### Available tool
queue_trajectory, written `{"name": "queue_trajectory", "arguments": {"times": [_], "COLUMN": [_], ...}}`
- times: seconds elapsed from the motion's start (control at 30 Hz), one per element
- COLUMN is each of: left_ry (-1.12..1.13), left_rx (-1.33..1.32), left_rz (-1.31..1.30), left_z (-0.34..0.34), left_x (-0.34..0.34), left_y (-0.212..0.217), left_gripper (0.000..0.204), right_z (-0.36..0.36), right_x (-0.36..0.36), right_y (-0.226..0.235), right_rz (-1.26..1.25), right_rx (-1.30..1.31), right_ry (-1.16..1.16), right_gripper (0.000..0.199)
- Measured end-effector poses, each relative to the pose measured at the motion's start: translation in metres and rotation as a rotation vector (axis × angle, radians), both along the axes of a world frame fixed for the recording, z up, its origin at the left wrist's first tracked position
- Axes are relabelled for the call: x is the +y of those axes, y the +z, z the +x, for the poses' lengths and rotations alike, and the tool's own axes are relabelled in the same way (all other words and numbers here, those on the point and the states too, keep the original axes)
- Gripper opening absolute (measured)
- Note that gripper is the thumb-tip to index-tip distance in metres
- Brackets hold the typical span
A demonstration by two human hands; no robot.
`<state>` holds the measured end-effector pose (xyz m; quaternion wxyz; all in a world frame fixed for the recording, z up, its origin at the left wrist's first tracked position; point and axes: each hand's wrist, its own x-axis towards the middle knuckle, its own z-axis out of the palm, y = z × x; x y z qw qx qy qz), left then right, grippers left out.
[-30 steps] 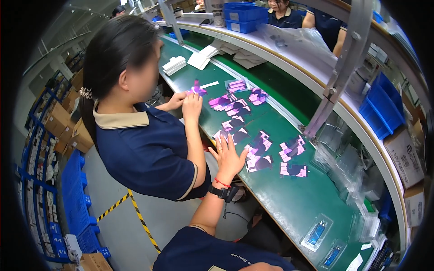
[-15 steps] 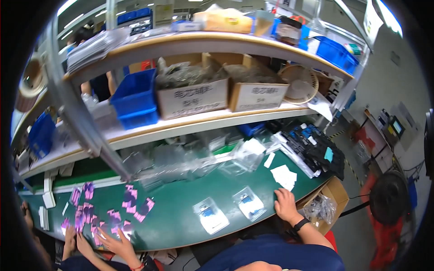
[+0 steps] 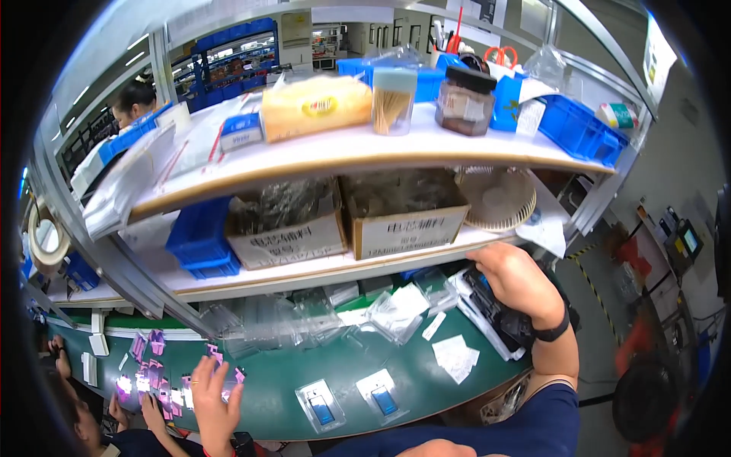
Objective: The recorder is organizing and packaging battery or electronic components into plastic trays and bags on a factory assembly line.
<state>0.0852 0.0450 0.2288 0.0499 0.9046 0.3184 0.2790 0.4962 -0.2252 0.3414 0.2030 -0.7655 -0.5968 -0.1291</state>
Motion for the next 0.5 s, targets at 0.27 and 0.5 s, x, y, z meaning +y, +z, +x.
{"name": "queue_trajectory", "arguments": {"times": [0.27, 0.5], "left_ry": [-0.152, -0.336], "left_rx": [0.077, 0.100], "left_rz": [-0.242, -0.363], "left_z": [0.066, 0.122], "left_x": [-0.012, -0.034], "left_y": [0.055, 0.084], "left_gripper": [0.039, 0.032], "right_z": [0.093, 0.132], "right_x": [0.092, 0.133], "right_y": [0.026, 0.002], "right_rz": [-0.331, -0.204], "right_rx": [0.111, 0.020], "right_ry": [0.017, 0.025], "right_gripper": [0.029, 0.032]}}
